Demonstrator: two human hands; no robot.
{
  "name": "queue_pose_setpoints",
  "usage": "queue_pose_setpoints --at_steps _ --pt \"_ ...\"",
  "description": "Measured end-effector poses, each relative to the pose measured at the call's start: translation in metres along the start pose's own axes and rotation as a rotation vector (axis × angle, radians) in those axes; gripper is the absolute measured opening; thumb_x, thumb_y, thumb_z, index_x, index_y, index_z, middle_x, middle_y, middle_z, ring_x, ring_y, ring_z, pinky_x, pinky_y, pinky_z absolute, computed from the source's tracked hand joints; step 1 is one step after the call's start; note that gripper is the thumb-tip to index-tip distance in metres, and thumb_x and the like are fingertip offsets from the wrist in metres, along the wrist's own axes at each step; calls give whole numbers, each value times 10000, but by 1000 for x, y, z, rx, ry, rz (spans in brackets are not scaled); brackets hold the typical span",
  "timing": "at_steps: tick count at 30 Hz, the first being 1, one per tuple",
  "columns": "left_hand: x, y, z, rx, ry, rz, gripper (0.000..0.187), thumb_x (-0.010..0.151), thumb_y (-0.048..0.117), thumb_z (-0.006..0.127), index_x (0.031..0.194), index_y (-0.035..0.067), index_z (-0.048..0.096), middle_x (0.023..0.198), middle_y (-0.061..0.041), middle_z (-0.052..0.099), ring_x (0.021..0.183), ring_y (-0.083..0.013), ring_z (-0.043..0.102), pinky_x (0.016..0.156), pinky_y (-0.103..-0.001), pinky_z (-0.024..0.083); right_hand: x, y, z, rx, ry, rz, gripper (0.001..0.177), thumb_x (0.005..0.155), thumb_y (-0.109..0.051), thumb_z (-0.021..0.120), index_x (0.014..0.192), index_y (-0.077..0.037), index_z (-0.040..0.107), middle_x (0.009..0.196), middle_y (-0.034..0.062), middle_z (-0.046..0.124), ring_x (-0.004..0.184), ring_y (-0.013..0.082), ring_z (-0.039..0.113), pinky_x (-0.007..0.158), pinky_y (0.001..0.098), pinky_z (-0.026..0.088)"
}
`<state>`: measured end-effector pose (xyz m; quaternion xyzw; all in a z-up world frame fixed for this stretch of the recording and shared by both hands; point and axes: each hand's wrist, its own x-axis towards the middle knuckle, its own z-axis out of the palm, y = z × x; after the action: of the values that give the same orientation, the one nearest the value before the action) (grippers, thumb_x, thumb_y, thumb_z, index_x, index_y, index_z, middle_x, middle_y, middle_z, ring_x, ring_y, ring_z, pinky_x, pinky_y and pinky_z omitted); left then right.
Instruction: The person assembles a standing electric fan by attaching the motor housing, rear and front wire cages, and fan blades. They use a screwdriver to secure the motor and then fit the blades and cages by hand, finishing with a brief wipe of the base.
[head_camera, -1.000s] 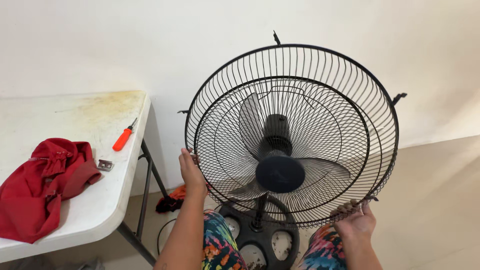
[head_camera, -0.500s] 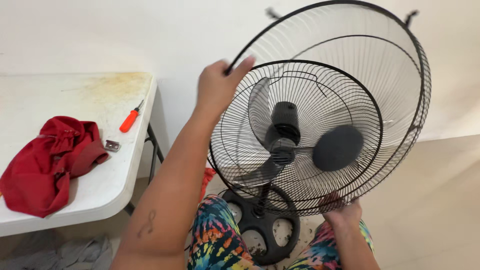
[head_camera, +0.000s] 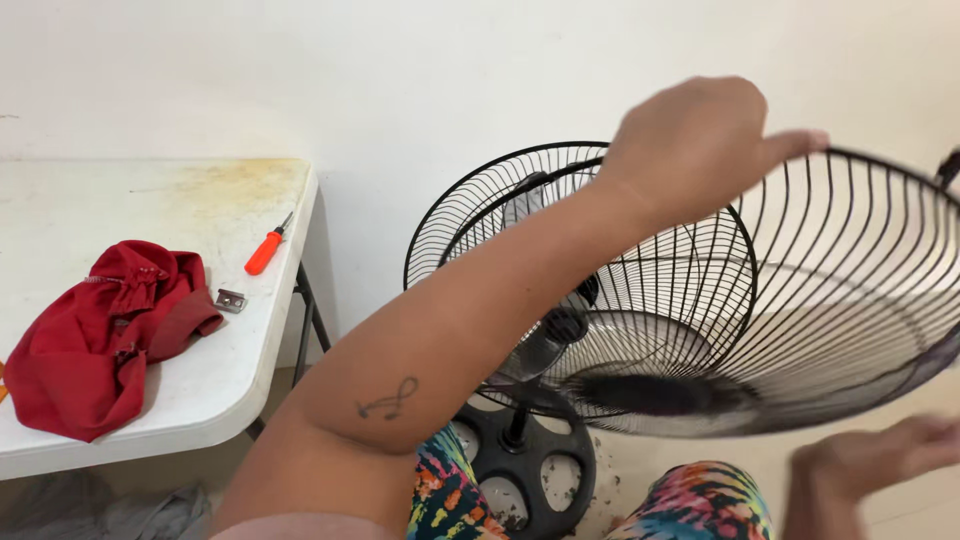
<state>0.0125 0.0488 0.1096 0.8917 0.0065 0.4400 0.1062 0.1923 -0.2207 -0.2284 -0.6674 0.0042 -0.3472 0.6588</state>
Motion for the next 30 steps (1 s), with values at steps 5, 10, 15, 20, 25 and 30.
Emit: queue_pose_setpoints --at_steps 5,10,15,20,25,30 --pt "2 -5 13 29 -279 32 646 845 703 581 612 101 610 596 -50 672 577 -206 683 609 -399 568 54 -107 1 63 -537 -495 497 1229 -336 320 1415 96 481 1290 161 581 1163 239 552 1045 363 438" --pt "-7 -22 7 43 -464 -69 666 859 694 604 611 76 608 623 -51 655 605 -209 675 615 -398 566 53 -139 39 185 -954 -142 470 1171 -331 415 962 39 615 760 79 628 740 173 584 801 297 483" --pt "-21 -31 -9 123 -425 1 611 900 693 551 767 116 700 717 -30 696 730 -210 676 724 -414 546 50 -108 57 318 -933 154 511 1172 -309 520 756 -15 563 683 85 545 544 153 406 568 309 352" --pt "-66 -125 -58 57 174 0 600 1005 627 538 1183 83 720 1244 -104 725 1154 -285 666 1006 -437 474 60 -86 67 420 -905 283 536 1179 -349 549 737 -46 523 654 58 498 530 133 399 551 274 380" --pt "-178 -227 -68 -639 402 -756 785 988 637 381 1434 7 519 1373 -129 654 1260 -220 629 1107 -349 414 63 -69 70 469 -799 449 445 1138 -345 537 773 -93 537 669 8 500 544 120 428 518 254 360" --pt "-286 -246 -15 -832 453 -1159 839 984 701 286 1345 11 599 1129 -108 700 1016 -188 625 946 -376 447 57 -57 84 589 -843 497 519 1172 -400 530 746 -109 474 624 -15 416 498 113 331 483 257 313"
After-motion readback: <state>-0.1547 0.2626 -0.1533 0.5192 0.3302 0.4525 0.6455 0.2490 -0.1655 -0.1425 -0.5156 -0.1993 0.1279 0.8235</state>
